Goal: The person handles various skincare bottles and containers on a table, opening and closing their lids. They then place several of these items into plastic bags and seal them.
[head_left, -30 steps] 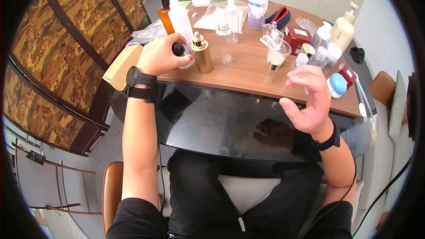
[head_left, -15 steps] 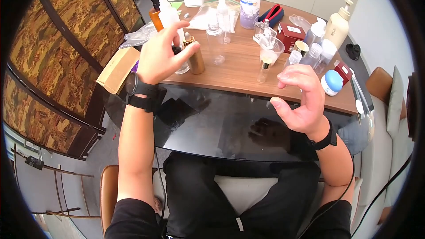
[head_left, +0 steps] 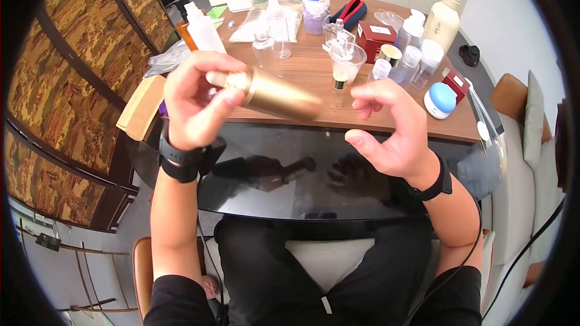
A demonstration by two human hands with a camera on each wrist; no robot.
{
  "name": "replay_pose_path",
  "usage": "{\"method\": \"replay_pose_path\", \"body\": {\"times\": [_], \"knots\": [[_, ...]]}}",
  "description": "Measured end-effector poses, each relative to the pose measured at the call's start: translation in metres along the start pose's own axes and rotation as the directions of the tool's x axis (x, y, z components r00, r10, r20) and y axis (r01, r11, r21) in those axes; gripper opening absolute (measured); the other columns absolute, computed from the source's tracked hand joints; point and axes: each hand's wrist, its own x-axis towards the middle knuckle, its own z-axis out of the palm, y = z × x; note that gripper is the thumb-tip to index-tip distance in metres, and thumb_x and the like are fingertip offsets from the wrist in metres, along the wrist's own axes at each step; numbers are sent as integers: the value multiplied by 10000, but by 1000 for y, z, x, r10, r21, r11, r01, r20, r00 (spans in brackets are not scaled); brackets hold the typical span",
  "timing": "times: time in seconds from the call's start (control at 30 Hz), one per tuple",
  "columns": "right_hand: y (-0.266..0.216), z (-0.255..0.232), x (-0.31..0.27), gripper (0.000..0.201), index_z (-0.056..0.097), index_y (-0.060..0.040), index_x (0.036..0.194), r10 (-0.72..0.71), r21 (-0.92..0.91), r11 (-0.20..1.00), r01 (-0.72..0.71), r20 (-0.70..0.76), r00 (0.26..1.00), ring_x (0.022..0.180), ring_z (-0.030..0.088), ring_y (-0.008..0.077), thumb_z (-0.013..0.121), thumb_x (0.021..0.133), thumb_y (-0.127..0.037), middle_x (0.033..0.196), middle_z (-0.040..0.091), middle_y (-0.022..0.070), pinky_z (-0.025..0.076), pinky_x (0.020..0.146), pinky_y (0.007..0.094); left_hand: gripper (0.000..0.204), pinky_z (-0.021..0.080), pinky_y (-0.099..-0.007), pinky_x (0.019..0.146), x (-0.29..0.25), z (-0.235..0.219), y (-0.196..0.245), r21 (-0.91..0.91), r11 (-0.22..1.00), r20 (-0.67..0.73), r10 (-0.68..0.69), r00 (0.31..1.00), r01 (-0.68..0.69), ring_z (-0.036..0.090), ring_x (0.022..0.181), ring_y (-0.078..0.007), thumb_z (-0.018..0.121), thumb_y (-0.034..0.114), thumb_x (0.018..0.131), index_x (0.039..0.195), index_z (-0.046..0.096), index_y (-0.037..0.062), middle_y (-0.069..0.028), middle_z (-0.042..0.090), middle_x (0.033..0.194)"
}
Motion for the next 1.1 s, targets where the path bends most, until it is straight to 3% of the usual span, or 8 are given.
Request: {"method": "replay_pose_path", "body": {"times": [0.07,0.2,0.3,0.33,0.47,0.6,0.83,1.1], "knots": [[-5,-2,0,416,603,-29,1162,176,109,977,-181,59,983,742,627,234,776,856,-250,925,655,110,515,699,316,326,506,-271,747,-2,14,-5,-51,996,116,75,990,-70,630,846,-146,765,34,831,1102,600,-43,-110,666,946],[-4,-1,-1,440,584,-7,1209,225,156,951,-266,239,945,865,665,279,740,897,-273,1020,668,141,524,772,338,371,506,-247,716,-7,35,-14,3,990,171,138,975,-141,638,828,-126,796,75,835,1131,590,-13,-96,653,954],[-1,2,-2,451,589,-9,1226,220,166,952,-258,214,952,923,669,282,754,885,-252,1057,664,148,522,822,334,337,500,-224,675,-13,41,-5,-54,995,81,-77,994,81,641,820,-98,785,86,855,1101,575,-8,-84,655,966],[0,4,-2,473,594,-15,1236,139,80,985,-155,177,974,967,666,276,785,853,-215,1096,661,141,518,867,333,277,495,-210,656,-12,39,-7,-27,998,100,-58,993,61,646,825,-79,760,97,882,1050,560,4,-70,656,925],[-1,9,-5,499,597,-26,1232,191,70,977,-203,149,970,1012,665,268,821,810,-168,1140,662,130,514,902,335,295,468,-209,619,-10,33,-15,-18,994,173,-106,979,111,620,752,-65,763,165,875,1026,552,25,-56,645,835],[3,12,-6,495,596,-38,1237,172,42,983,-177,102,980,1031,667,269,818,814,-167,1151,663,126,511,914,335,405,437,-224,592,-10,33,-25,-69,995,87,-60,994,66,567,705,-83,755,230,792,1099,587,27,-39,627,846],[2,10,-6,492,592,-43,1239,214,35,975,-219,113,970,1045,667,283,814,821,-176,1167,664,129,510,926,342,293,424,-254,559,-5,23,-16,394,912,205,34,978,-114,554,630,-123,726,260,826,962,612,27,-38,599,748],[1,8,-4,479,595,-27,1235,191,10,981,-193,113,975,1074,661,298,804,834,-187,1181,659,147,507,938,345,294,401,-281,516,-5,32,-19,285,950,131,91,987,-126,495,557,-154,727,255,827,976,592,42,-59,569,709]]}}
